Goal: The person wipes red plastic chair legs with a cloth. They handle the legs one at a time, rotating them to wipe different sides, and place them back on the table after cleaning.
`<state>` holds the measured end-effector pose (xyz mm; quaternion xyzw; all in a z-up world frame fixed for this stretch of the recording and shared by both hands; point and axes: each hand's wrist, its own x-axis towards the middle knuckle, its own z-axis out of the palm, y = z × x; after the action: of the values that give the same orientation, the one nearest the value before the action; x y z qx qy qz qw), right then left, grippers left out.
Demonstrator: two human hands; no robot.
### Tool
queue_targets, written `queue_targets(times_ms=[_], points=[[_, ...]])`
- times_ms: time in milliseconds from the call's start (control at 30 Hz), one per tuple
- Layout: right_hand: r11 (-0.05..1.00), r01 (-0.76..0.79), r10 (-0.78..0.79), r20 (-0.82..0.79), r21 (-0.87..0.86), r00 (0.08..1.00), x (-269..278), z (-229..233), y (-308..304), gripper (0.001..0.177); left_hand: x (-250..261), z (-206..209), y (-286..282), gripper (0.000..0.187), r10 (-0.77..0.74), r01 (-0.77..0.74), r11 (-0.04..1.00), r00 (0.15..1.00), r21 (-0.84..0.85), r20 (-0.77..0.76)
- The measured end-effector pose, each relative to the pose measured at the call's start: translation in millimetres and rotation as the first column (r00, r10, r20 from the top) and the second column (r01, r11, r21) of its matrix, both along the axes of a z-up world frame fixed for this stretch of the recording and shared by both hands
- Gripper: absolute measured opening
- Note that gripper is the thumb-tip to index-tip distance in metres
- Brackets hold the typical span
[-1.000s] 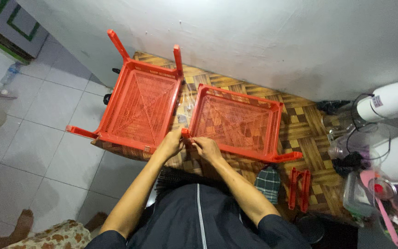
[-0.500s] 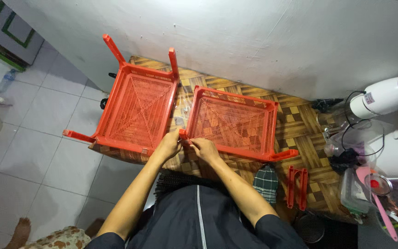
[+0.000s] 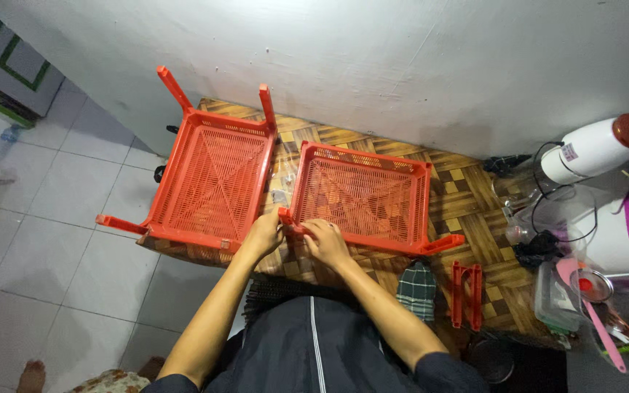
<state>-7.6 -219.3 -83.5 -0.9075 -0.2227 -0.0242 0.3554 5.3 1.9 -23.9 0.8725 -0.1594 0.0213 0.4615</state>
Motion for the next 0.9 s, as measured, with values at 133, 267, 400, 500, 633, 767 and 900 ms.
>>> queue_targets(times_ms=[133,267,400,500,633,767,900], points=[[0.985,0.128,-0.134,0.049,0.116,0.990,-23.9,1.2,-36.8,0.032,-4.8,-1.1,-3.0,0.033,0.092,-0.082,0.990,0.992,0.117,-0.083],[0.928,0.320,-0.336,0.058,0.192,0.940,-54.4,-1.5,-86.6,0.025,-10.8,-1.1,-3.2,0.029,0.140,-0.138,0.988,0.990,0.065,-0.027],[0.797,0.563,-0.559,-0.087,0.219,0.824,-85.1,-7.3,-137.0,0.021,-9.3,1.6,-0.6,0.024,0.210,-0.203,0.977,0.972,0.071,-0.105],[0.717,0.658,-0.629,-0.192,0.232,0.753,-102.7,-14.9,-162.2,0.020,-6.9,1.9,2.8,0.026,0.225,-0.227,0.974,0.970,-0.010,-0.095],[0.681,0.696,-0.658,-0.228,0.228,0.718,-113.2,-22.8,-179.1,0.028,-6.8,1.5,4.9,0.026,0.225,-0.222,0.974,0.971,0.048,-0.075],[0.702,0.676,-0.610,-0.300,0.224,0.733,-110.4,-21.6,-180.3,0.038,-7.5,0.3,6.1,0.025,0.220,-0.217,0.975,0.973,0.050,-0.063],[0.776,0.618,-0.463,-0.550,0.127,0.695,-106.1,-23.3,-167.8,0.043,-6.7,-2.4,6.8,0.025,0.206,-0.205,0.979,0.978,0.017,-0.024]])
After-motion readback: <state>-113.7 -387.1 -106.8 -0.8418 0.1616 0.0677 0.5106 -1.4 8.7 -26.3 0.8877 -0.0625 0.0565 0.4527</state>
